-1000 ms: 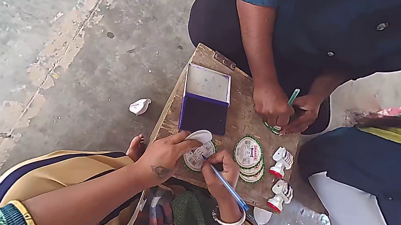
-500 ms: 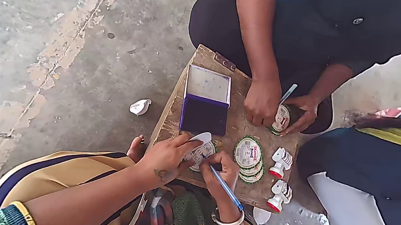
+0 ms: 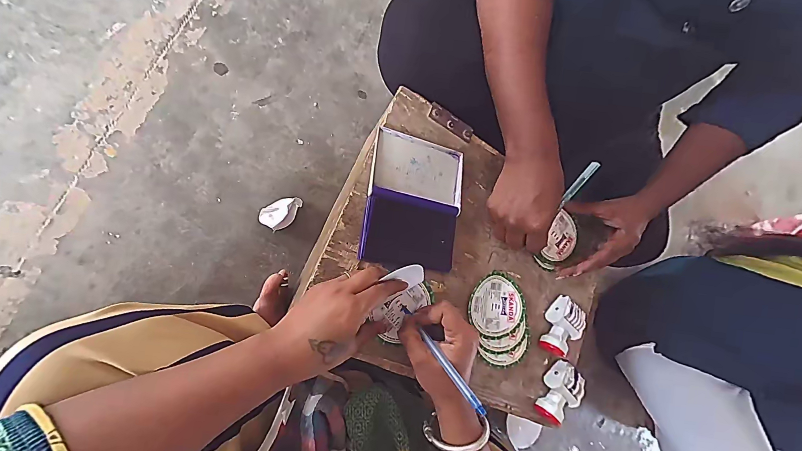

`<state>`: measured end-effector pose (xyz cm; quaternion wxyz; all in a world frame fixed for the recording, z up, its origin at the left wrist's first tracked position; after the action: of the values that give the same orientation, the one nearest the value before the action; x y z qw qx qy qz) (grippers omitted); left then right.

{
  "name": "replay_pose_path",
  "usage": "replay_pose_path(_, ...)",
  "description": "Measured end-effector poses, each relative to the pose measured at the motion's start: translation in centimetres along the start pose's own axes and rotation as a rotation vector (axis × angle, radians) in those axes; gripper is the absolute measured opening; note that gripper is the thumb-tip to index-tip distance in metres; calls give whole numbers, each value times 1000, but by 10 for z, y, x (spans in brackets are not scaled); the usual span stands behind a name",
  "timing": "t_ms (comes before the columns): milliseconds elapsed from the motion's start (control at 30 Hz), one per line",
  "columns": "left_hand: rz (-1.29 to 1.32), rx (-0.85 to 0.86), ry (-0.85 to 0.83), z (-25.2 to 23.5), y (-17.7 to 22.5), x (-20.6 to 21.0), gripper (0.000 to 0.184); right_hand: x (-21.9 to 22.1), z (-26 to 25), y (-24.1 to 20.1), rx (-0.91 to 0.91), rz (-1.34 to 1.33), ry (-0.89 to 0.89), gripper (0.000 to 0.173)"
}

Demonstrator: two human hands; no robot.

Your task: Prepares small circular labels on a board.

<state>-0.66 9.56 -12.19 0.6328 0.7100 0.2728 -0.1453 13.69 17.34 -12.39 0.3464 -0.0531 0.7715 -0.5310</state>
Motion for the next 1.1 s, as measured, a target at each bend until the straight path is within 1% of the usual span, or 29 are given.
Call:
replay_pose_path(100,1,0,8,0,1,-1,43,0,-1,0,9,-21,-29,10)
replay_pose_path(233,4,-14,-4,-1,0,-1,43,0,-1,1,-11,-73,0,7)
replay_pose_path(333,8,-17,-5,0,0,1,44,2,-1,-1,17,-32,-26,9)
replay_pose_path(400,1,-10,-5,0,1,0,44,2,-2,0,35,-23,-6,8)
replay_pose_path(767,-9,13,29,0,2,-1,42,0,-1,1,27,-35,-10,10)
replay_pose_path(833,-5,10,21,0,1,-1,42,0,-2,3,18,-47,24,8)
replay_pose_path(967,14,-9,-23,1,0,1,43,0,-2,1,17,1,21,9)
replay_pose_path(1100,11,-18,-12,1,1,-1,43,0,-4,2,38,-5,18,8)
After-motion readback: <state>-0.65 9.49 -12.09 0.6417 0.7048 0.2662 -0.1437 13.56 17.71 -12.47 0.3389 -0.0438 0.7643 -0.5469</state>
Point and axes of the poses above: each hand's wrist, its own z-axis away from the middle knuckle, its own x-axis out of the palm, y = z × x, the point moved 6 cm from there along -z, towards the middle knuckle, and after that the axes turned 1 degree about -x, right-handed, at the moved point
